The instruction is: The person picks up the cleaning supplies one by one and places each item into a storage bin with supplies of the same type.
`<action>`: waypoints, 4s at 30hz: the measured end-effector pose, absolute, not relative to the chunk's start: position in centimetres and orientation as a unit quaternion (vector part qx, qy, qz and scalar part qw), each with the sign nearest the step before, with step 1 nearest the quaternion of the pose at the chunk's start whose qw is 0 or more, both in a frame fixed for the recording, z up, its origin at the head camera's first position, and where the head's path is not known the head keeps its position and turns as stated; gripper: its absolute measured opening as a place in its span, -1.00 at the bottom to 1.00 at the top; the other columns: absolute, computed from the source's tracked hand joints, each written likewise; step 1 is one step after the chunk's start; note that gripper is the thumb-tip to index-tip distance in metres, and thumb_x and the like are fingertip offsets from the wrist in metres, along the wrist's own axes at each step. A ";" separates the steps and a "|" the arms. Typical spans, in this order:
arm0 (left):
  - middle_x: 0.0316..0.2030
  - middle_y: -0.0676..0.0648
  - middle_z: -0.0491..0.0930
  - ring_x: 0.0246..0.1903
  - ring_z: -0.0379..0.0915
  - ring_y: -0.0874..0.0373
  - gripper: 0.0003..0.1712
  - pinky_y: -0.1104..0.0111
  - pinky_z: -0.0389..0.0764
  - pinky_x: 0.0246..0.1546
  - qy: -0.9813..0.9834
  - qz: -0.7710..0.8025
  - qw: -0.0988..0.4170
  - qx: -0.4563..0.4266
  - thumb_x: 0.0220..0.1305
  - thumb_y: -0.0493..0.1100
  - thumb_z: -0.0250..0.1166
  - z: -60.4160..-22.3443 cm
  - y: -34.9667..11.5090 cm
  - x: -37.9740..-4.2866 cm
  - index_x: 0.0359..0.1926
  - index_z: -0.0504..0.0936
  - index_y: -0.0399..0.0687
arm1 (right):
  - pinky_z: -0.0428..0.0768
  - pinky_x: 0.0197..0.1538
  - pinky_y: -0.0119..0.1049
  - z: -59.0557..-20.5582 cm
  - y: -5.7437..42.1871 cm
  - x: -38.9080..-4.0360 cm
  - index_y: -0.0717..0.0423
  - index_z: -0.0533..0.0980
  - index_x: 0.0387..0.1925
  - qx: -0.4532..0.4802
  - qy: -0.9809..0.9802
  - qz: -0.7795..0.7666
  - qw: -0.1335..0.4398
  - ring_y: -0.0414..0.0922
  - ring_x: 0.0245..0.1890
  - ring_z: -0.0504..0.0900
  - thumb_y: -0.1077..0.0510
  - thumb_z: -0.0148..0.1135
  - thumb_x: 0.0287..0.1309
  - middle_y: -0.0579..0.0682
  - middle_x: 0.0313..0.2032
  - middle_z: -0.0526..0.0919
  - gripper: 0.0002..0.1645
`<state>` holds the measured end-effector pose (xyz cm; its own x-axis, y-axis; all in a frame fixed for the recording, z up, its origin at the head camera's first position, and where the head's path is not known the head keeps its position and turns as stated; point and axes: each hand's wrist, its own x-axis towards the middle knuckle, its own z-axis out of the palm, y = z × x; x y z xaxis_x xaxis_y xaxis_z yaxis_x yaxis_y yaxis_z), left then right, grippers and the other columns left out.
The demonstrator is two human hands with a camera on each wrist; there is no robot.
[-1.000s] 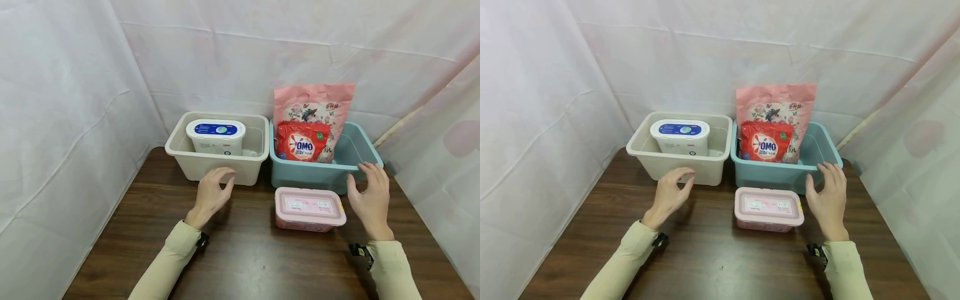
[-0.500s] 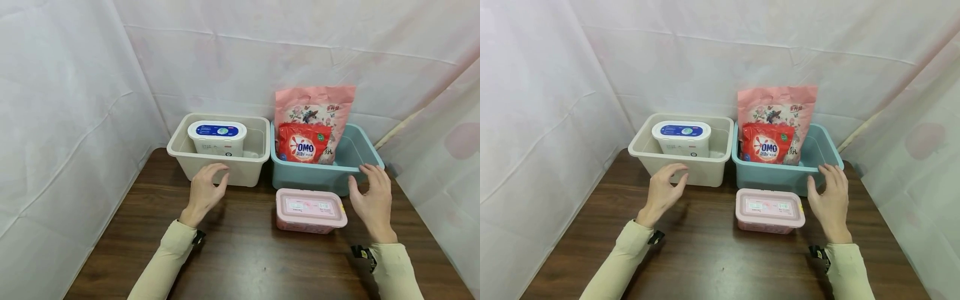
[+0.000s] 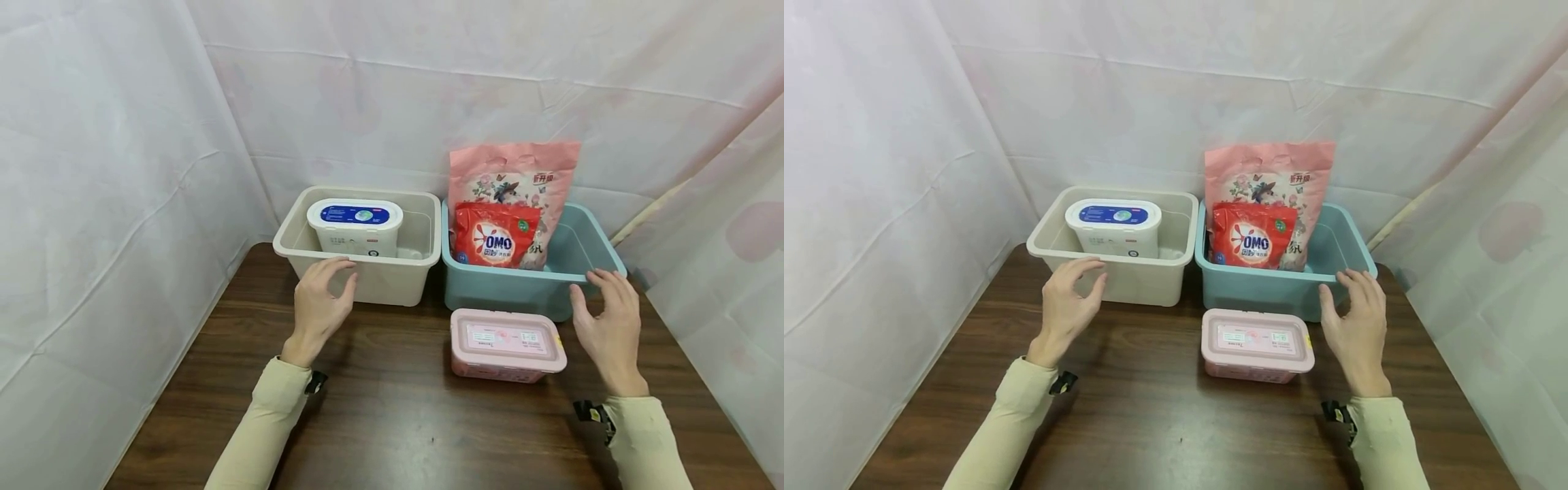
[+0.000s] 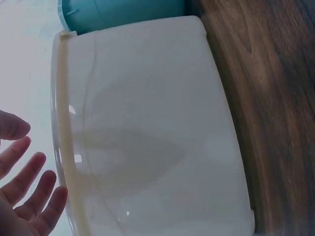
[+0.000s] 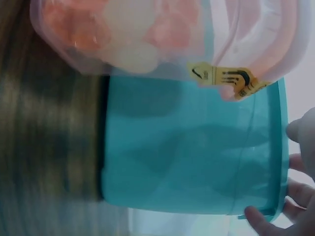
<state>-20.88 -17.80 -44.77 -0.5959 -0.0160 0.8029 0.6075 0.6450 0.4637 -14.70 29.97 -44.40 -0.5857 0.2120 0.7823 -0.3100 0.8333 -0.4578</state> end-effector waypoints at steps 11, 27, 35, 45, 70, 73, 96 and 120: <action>0.15 -0.18 0.73 0.21 0.54 -0.21 -0.69 -0.07 0.53 0.27 -0.809 -0.378 0.421 -0.160 0.21 -0.13 0.52 -45.0 -18.5 -21.0 -0.03 0.81 -0.09 | 0.33 0.56 -0.37 -44.9 30.0 -14.2 0.35 0.71 0.06 0.025 -0.808 0.318 0.496 0.34 0.40 0.54 0.26 0.41 0.29 0.30 0.19 0.73 -0.66; 0.32 -0.32 0.49 0.32 0.36 -0.32 -0.33 -0.19 0.37 0.33 -0.828 -0.361 0.416 -0.102 0.13 0.12 0.55 -45.7 -19.9 -22.1 0.16 0.69 -0.16 | 0.35 0.48 -0.40 -44.8 29.5 -13.5 0.30 0.65 0.17 0.037 -0.804 0.312 0.506 0.37 0.26 0.56 0.19 0.37 0.30 0.31 0.19 0.70 -0.55; 0.39 -0.37 0.39 0.44 0.24 -0.33 -0.23 -0.25 0.27 0.44 -0.843 -0.349 0.401 -0.080 0.12 0.22 0.53 -45.8 -20.6 -22.5 0.24 0.64 -0.12 | 0.39 0.48 -0.25 -44.9 29.4 -13.5 0.28 0.71 0.07 0.040 -0.802 0.312 0.509 0.35 0.27 0.56 0.19 0.37 0.30 0.28 0.18 0.72 -0.63; 0.52 -0.35 0.28 0.56 0.06 -0.34 -0.21 -0.34 0.13 0.52 -0.857 -0.344 0.380 -0.044 0.15 0.26 0.51 -45.8 -21.7 -23.2 0.32 0.59 0.01 | 0.40 0.47 -0.15 -45.0 29.2 -13.6 0.24 0.76 0.02 0.045 -0.802 0.314 0.506 0.36 0.26 0.55 0.21 0.38 0.30 0.25 0.18 0.72 -0.70; 0.25 -0.33 0.54 0.50 0.18 -0.39 -0.34 -0.30 0.18 0.54 -0.845 -0.354 0.395 -0.071 0.18 0.23 0.49 -46.3 -22.4 -24.0 0.10 0.69 -0.16 | 0.43 0.47 -0.12 -45.1 29.3 -13.6 0.28 0.75 -0.03 0.053 -0.812 0.298 0.500 0.36 0.25 0.56 0.21 0.39 0.28 0.26 0.18 0.72 -0.71; 0.24 -0.27 0.56 0.53 0.17 -0.34 -0.41 -0.32 0.17 0.52 -0.849 -0.355 0.387 -0.061 0.22 0.19 0.50 -46.2 -22.5 -24.0 0.10 0.70 -0.11 | 0.42 0.47 -0.23 -45.2 29.2 -13.6 0.28 0.76 -0.06 0.055 -0.810 0.297 0.503 0.36 0.23 0.57 0.22 0.39 0.27 0.24 0.16 0.74 -0.74; 0.23 -0.22 0.56 0.54 0.14 -0.27 -0.48 -0.33 0.20 0.49 -0.856 -0.351 0.377 -0.045 0.26 0.15 0.51 -46.4 -22.5 -24.2 0.08 0.69 -0.05 | 0.33 0.39 -0.63 -44.9 28.5 -12.9 0.19 0.74 0.10 0.087 -0.833 0.295 0.459 0.00 0.25 0.65 0.17 0.43 0.21 0.18 0.15 0.77 -0.58; 0.21 -0.26 0.53 0.55 0.08 -0.31 -0.51 -0.26 0.04 0.59 -0.840 -0.382 0.381 -0.058 0.29 0.12 0.51 -46.6 -22.4 -24.3 0.06 0.69 -0.09 | 0.43 0.53 0.14 -45.3 27.3 -11.8 -0.01 0.51 0.45 0.128 -0.919 0.266 0.260 0.23 0.43 0.45 0.07 0.62 0.08 0.15 0.45 0.51 -0.12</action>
